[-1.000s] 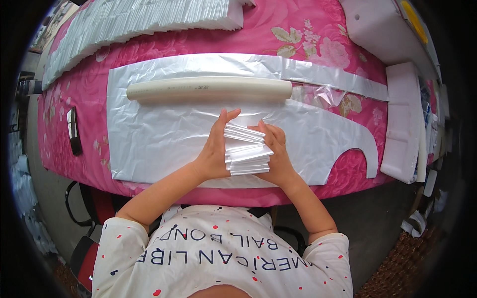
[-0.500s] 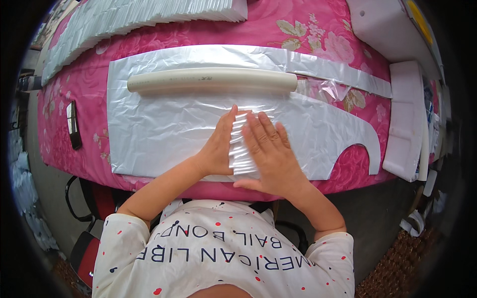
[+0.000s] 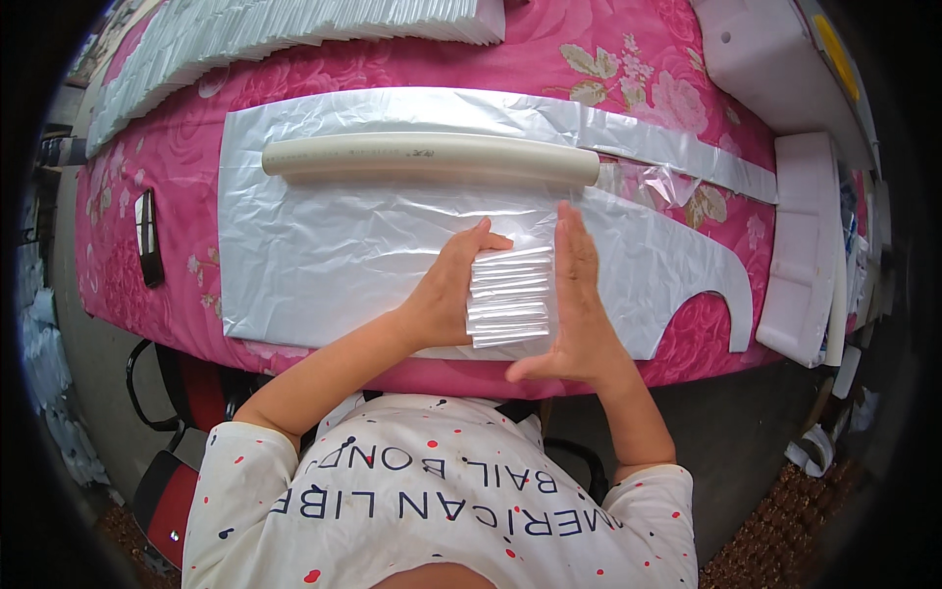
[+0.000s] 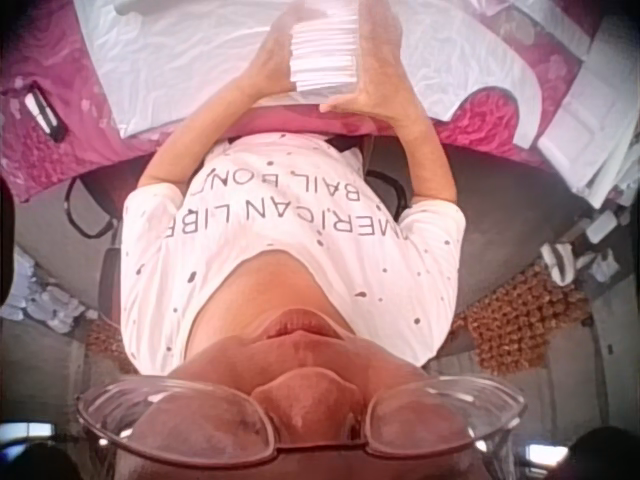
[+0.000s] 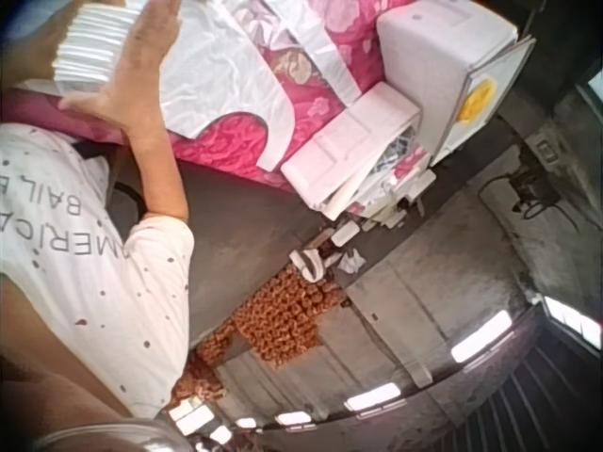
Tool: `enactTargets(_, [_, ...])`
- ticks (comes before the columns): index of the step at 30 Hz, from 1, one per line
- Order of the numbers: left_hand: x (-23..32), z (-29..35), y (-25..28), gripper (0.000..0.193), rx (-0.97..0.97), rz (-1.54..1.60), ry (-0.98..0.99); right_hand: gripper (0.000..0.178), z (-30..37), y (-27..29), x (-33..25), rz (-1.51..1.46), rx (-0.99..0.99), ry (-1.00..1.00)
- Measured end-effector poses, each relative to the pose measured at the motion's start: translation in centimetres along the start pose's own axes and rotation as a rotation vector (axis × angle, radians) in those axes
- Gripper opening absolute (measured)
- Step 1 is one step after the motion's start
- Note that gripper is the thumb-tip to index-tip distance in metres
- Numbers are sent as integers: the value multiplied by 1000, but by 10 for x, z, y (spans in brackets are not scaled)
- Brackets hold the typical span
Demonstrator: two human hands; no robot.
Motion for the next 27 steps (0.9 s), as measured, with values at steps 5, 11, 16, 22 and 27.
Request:
enactTargets(5, [7,-4,-2,114,-24,-168,-77,88,-18,-1,-37,392,-108,152])
enactTargets(11, [0,0,-3,116,-55,-69,56,54,-22,-15,-25,348,-57,224])
enactTargets(16, [8,-8,19,121,33,-97,65,58,-19,5,-12,-124,95,-24])
enactTargets(22, [14,-22,16,124,-55,16,26,87,3,-16,27,-413,136,-203])
enactTargets(27, [11,-4,4,119,-51,-64,10,103,5,-11,31,-216,82,-117])
Point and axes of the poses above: each hand's wrist, its own z-axis away from the middle knuckle, its own y-axis out of the back of the hand, x = y × z, the point moved 4 cm from there along -z, towards the middle knuckle, and after that the axes turned 13 degrees about x, right-handed, at the moved point
